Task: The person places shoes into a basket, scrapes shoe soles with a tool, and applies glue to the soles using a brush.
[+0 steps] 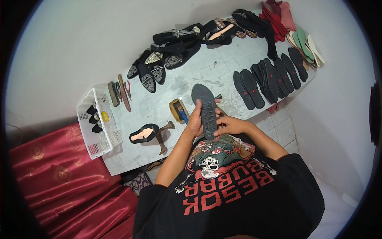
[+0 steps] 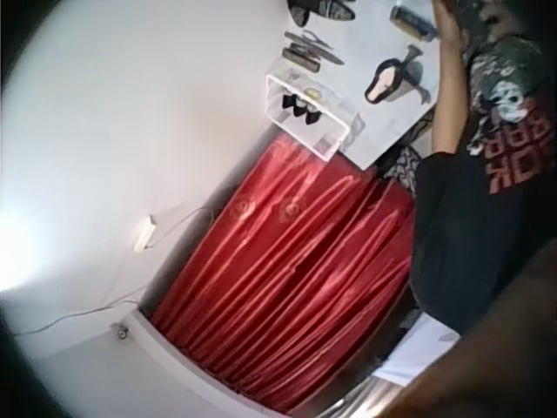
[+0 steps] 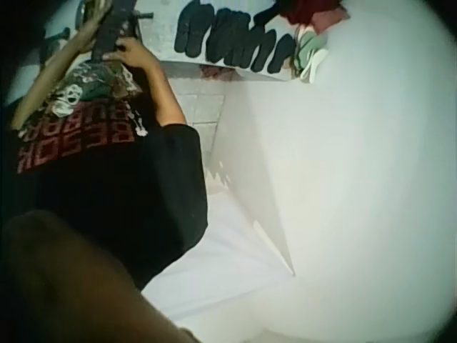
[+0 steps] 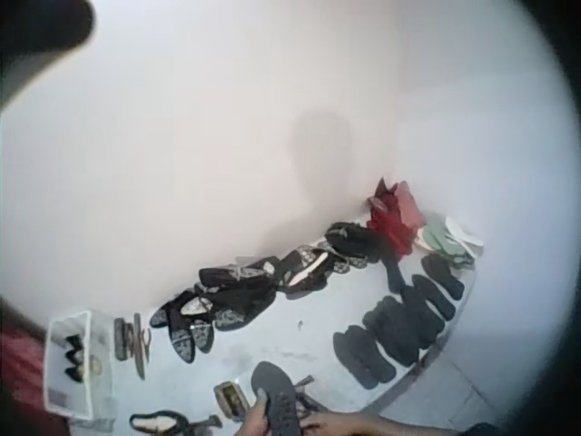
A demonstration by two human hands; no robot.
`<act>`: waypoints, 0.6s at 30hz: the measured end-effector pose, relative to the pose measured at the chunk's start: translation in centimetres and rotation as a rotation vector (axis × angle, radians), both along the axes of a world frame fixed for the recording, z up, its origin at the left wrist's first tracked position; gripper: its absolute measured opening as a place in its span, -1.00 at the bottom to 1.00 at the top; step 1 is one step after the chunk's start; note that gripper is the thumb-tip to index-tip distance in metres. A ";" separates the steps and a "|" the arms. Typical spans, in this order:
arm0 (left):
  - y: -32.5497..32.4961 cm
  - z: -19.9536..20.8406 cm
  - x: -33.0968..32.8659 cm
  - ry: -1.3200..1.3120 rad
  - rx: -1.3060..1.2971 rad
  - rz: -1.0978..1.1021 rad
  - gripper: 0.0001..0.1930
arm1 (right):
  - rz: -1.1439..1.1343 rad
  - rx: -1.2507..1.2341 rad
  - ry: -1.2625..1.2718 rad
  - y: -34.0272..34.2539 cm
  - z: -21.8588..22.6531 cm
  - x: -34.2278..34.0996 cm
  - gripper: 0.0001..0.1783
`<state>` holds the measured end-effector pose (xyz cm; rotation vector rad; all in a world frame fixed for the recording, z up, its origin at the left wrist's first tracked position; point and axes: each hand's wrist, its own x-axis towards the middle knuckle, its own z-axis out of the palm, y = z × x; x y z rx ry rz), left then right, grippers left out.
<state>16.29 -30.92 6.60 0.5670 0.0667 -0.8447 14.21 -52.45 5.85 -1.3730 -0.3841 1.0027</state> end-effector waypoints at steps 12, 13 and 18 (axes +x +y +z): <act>10.6 2.1 -0.9 -0.166 0.094 0.284 -0.23 | 0.261 -0.725 -0.705 11.4 -8.2 3.1 -0.32; 10.7 2.5 -1.1 -0.162 0.164 0.305 -0.22 | 0.218 -0.702 -0.701 12.1 -10.4 3.0 -0.33; 12.7 0.8 -3.2 -0.147 0.337 0.270 -0.29 | 0.176 -0.485 -0.939 14.1 -11.4 3.9 -0.56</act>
